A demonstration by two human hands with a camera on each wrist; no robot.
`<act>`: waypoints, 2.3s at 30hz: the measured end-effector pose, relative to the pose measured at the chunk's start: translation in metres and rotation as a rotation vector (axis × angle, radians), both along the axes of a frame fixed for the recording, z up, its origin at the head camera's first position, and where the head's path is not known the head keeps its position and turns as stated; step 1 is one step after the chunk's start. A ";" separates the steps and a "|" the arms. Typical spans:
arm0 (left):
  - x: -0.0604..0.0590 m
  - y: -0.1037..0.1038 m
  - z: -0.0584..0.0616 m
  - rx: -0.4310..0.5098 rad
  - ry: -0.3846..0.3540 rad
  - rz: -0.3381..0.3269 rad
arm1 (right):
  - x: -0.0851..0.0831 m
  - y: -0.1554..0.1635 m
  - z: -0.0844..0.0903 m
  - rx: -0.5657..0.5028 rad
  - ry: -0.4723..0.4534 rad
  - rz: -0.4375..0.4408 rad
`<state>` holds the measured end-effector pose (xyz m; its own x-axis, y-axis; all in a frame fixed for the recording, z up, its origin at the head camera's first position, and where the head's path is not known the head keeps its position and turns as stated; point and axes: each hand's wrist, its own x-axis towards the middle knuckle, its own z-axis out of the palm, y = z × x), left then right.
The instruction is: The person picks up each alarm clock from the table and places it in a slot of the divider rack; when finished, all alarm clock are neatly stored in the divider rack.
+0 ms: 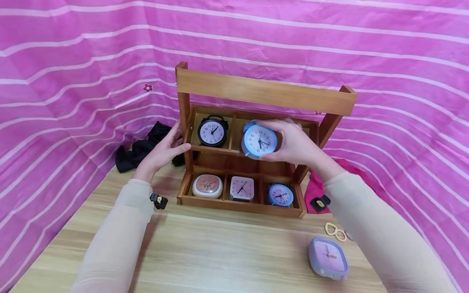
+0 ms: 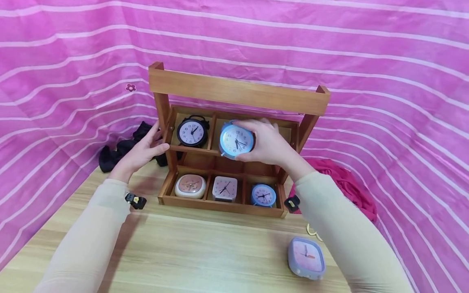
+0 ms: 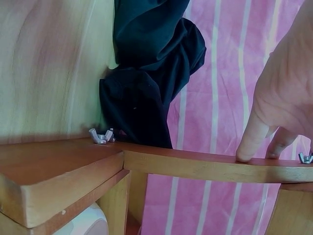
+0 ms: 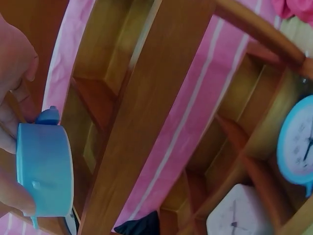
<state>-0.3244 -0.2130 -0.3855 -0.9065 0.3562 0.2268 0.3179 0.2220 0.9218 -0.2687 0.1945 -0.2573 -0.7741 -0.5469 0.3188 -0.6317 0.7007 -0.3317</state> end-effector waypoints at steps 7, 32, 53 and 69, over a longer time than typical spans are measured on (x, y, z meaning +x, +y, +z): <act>-0.001 -0.002 0.000 -0.008 -0.007 -0.010 | -0.021 -0.017 0.002 -0.004 -0.055 0.001; 0.002 -0.004 0.001 -0.009 0.010 -0.024 | -0.046 -0.023 -0.019 0.078 -0.097 -0.106; 0.000 -0.004 0.004 -0.004 0.022 -0.026 | -0.043 -0.022 -0.019 0.123 -0.090 -0.174; 0.000 -0.004 0.001 -0.010 -0.004 -0.022 | 0.028 0.027 -0.041 -0.018 0.011 -0.111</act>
